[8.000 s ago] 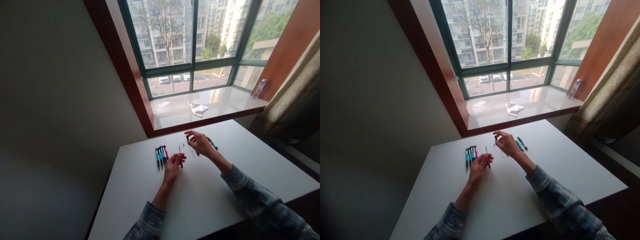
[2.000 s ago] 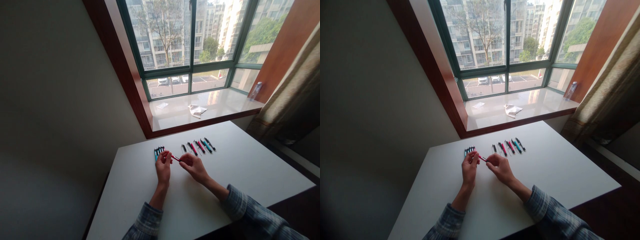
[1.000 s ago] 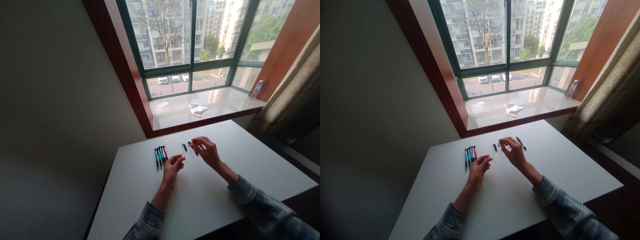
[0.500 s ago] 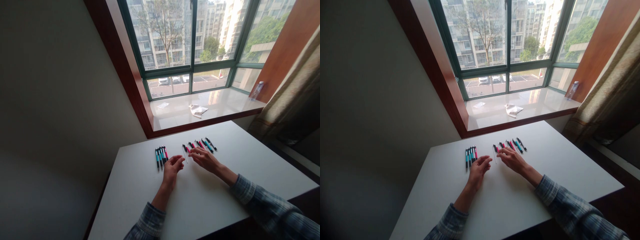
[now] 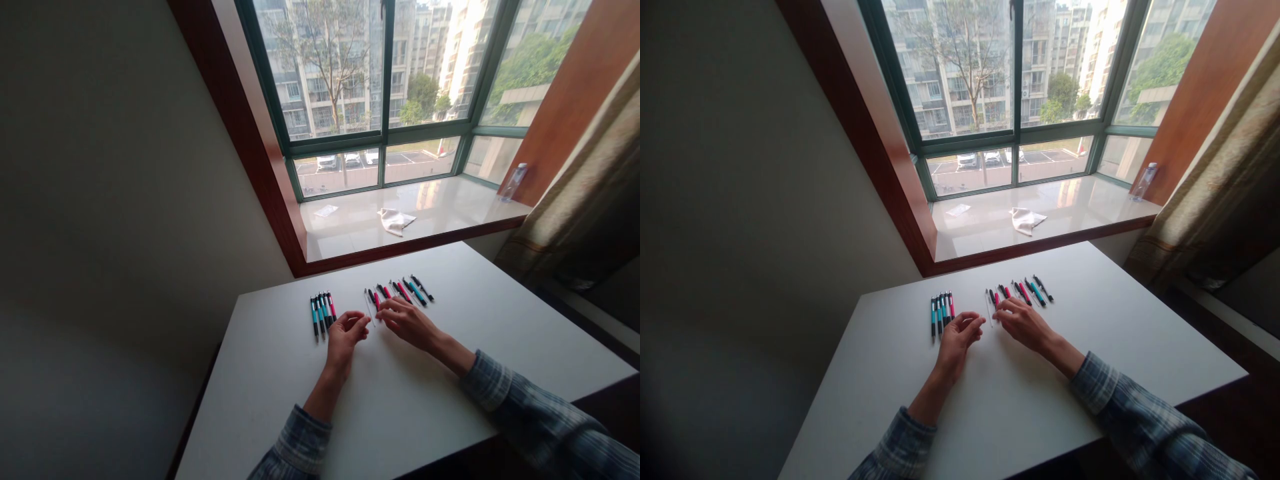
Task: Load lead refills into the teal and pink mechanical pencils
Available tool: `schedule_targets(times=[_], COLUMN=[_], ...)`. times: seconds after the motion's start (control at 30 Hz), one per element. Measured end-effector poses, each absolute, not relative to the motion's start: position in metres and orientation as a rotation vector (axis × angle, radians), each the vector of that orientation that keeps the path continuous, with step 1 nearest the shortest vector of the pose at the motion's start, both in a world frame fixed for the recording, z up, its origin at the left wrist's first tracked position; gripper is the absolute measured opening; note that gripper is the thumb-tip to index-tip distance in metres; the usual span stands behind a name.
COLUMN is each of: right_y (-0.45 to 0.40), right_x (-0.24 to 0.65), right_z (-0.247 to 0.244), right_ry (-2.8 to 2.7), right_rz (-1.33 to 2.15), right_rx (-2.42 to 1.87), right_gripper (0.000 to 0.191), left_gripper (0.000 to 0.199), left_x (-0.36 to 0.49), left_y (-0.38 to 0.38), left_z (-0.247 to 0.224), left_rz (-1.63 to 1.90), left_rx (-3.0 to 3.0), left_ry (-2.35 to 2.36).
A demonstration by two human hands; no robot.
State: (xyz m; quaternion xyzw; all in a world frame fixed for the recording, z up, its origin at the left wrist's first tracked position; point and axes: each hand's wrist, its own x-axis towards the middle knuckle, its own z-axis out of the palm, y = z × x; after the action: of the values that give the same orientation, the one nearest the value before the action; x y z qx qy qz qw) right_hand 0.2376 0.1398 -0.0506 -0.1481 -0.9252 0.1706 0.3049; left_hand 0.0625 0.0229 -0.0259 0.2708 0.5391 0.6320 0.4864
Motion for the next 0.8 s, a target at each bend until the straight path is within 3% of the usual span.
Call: schedule_targets(times=[0.13, 0.3, 0.43, 0.57, 0.8], right_y=[0.131, 0.125, 0.125, 0.135, 0.168], right_x=[0.229, 0.218, 0.213, 0.211, 0.201], right_z=[-0.039, -0.034, -0.033, -0.027, -0.025], right_ry=[-2.214, -1.983, -1.923, -1.952, -2.409], right_rz=[0.751, 1.139, 1.258, 1.164, 0.538], right_rx=[-0.480, -0.484, -0.473, -0.504, -0.546], right_gripper=[0.016, 0.023, 0.022, 0.020, 0.017], left_gripper=[0.042, 0.040, 0.039, 0.048, 0.051], left_x=[0.063, 0.063, 0.063, 0.062, 0.057], left_y=[0.023, 0.023, 0.023, 0.024, 0.027], left_z=[-0.025, -0.024, -0.024, -0.025, -0.030], left_rz=[1.523, 1.478, 1.481, 1.497, 1.619], left_rx=[0.698, 0.764, 0.767, 0.768, 0.651], left_ry=[1.311, 1.304, 1.292, 1.371, 1.426])
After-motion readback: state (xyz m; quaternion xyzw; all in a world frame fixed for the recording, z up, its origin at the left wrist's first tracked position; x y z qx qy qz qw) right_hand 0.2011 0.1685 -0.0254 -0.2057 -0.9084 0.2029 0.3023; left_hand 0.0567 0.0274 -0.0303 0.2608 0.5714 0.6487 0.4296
